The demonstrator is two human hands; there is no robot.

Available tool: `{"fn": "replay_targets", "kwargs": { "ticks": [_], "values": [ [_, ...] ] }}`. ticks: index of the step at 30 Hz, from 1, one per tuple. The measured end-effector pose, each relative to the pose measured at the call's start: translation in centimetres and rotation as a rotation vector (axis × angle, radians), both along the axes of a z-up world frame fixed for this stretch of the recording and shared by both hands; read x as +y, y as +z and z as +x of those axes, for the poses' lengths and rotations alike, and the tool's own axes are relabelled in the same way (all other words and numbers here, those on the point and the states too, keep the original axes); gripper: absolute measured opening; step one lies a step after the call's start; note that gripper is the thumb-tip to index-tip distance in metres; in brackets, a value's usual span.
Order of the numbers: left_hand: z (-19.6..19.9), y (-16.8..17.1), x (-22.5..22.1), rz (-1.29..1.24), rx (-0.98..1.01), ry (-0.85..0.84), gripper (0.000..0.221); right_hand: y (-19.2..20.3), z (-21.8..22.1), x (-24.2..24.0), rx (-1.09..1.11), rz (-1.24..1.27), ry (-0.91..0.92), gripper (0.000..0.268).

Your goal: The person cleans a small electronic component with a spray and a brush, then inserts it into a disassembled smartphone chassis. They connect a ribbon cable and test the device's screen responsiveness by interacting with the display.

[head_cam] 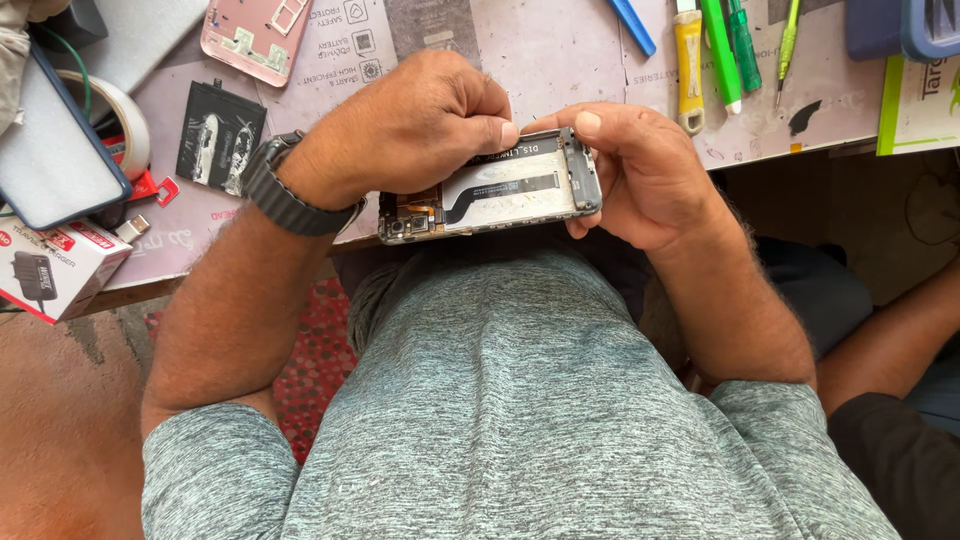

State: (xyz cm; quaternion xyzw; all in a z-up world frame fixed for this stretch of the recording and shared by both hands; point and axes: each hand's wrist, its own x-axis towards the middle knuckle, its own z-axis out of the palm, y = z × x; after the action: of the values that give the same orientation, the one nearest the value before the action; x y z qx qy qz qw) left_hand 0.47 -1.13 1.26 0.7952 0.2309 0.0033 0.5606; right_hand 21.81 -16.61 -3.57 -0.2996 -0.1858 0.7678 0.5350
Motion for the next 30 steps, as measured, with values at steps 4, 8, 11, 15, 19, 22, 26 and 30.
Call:
{"fn": "replay_targets", "kwargs": {
  "ticks": [4,8,11,15,19,22,26,30],
  "values": [
    [-0.2,-0.2,0.1,-0.251,-0.025,-0.007,0.025,0.1,0.2,-0.4,0.107,-0.031,-0.01,0.046],
    [-0.5,-0.4,0.0,-0.364,-0.04,0.014,0.024,0.1,0.2,-0.7,0.127,-0.057,-0.028,0.044],
    [-0.5,-0.6,0.1,-0.336,-0.031,0.017,0.023,-0.1,0.0,-0.6,0.172,-0.023,-0.023,0.044],
    [-0.6,-0.7,0.1,-0.345,-0.033,0.005,0.024,-0.1,-0.1,-0.6,0.166,-0.04,-0.023,0.044],
    [-0.5,-0.4,0.0,-0.306,-0.01,-0.005,0.025,0.5,-0.1,-0.9,0.168,-0.068,-0.02,0.043],
    [-0.5,0.1,-0.4,-0.244,-0.022,-0.001,0.023,0.9,-0.2,-1.2,0.15,-0.047,-0.007,0.041],
    [-1.0,1.1,-1.2,0.043,-0.005,0.021,0.022,1.4,-0.5,-1.3,-0.062,-0.182,-0.075,0.037],
    [-1.4,2.0,-2.7,0.344,-0.064,0.077,0.021,1.7,-0.7,-1.3,-0.346,-0.012,-0.032,0.03]
  ]
}}
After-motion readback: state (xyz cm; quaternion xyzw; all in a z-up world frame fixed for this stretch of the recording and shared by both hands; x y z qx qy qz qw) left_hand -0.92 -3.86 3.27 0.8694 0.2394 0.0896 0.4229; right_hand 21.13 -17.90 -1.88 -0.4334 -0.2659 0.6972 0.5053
